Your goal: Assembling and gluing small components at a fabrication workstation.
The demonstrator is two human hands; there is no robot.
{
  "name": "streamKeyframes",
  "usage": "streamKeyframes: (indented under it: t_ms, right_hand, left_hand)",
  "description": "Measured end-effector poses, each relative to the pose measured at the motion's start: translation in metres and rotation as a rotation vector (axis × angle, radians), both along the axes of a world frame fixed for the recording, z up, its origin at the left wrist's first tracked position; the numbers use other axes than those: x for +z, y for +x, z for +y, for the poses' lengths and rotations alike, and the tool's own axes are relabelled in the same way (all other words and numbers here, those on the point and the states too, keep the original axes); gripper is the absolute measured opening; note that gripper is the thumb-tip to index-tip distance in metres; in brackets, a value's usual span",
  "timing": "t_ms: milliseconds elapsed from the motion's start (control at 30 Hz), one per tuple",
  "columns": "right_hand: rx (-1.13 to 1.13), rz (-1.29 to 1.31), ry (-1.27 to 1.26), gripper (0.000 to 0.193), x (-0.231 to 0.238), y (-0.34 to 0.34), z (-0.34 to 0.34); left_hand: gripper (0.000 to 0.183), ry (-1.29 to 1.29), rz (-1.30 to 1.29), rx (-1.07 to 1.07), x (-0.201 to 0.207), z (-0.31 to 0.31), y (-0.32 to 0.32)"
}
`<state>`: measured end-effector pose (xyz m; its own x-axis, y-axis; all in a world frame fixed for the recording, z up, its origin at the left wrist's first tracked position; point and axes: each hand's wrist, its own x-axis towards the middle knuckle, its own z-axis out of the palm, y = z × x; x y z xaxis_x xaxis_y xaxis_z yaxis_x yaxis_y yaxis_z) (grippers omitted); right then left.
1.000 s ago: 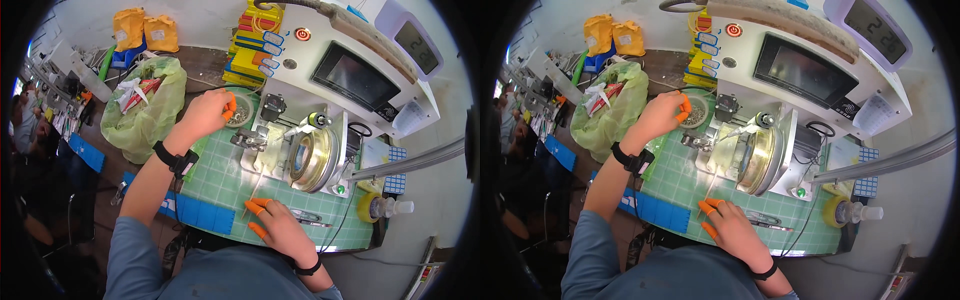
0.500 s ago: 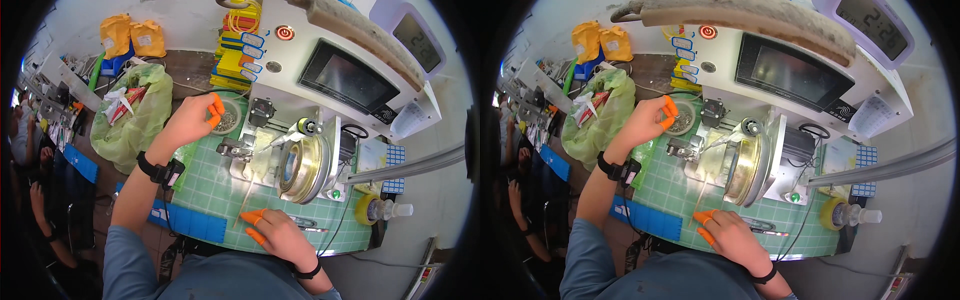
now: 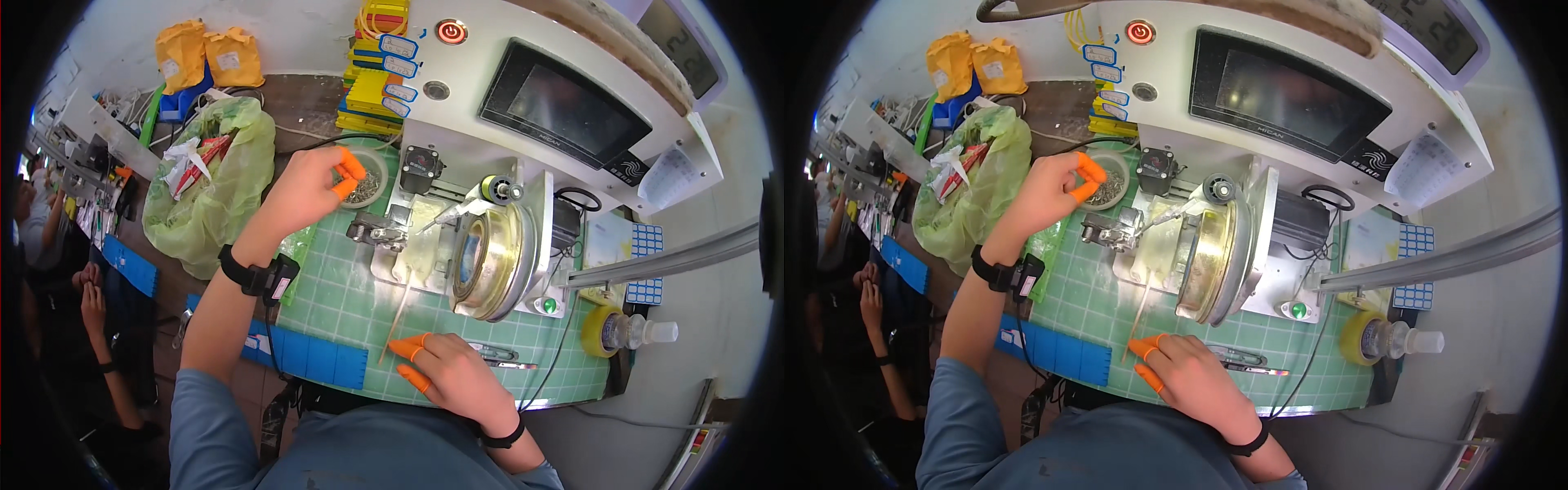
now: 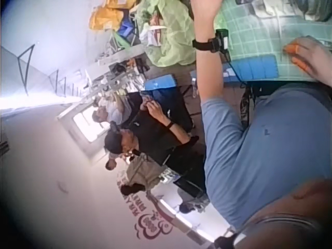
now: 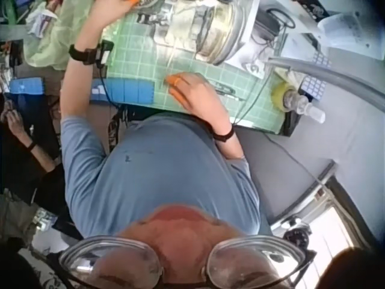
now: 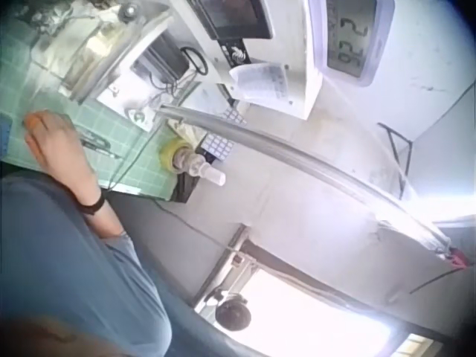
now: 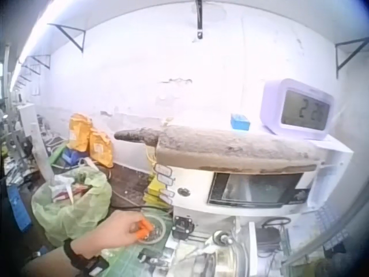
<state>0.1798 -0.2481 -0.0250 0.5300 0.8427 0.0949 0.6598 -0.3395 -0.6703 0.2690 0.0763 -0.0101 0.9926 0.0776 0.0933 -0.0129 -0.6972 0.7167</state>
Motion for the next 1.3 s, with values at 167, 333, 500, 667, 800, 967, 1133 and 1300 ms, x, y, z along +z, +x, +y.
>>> streamKeyframes:
  t_ms: [167,333,500,667,800,967,1133,1300]
  right_hand:
    - [-0.004,-0.008,0.004,0.022,-0.005,0.000,-0.005]
    - [-0.019,-0.028,0.020,0.020,-0.003,-0.001,-0.005]
    - [-0.018,-0.029,0.002,0.018,-0.003,0.000,-0.007]
    - [-0.024,-0.021,0.023,0.018,-0.004,-0.001,-0.010]
    - [-0.023,-0.010,0.038,0.018,-0.009,-0.001,-0.014]
    - [-0.022,-0.002,0.008,0.017,-0.006,0.000,-0.017]
    - [-0.028,0.027,0.010,0.015,-0.007,0.000,-0.021]
    - [-0.027,-0.009,0.037,0.021,-0.009,0.003,-0.027]
  left_hand:
    - [0.021,0.001,0.034,0.016,-0.001,0.004,-0.002]
    - [0.020,-0.044,0.054,0.023,-0.006,0.008,-0.001]
    - [0.020,-0.095,0.037,0.019,-0.008,0.008,-0.001]
    - [0.020,-0.037,-0.009,0.016,-0.001,0.001,-0.006]
    - [0.020,0.033,-0.062,-0.003,-0.002,0.001,-0.006]
    - [0.017,0.028,-0.101,0.014,-0.005,-0.001,-0.002]
    - [0.016,0.140,-0.158,0.000,-0.008,0.002,-0.001]
    - [0.014,-0.039,-0.028,0.046,-0.009,0.006,0.002]
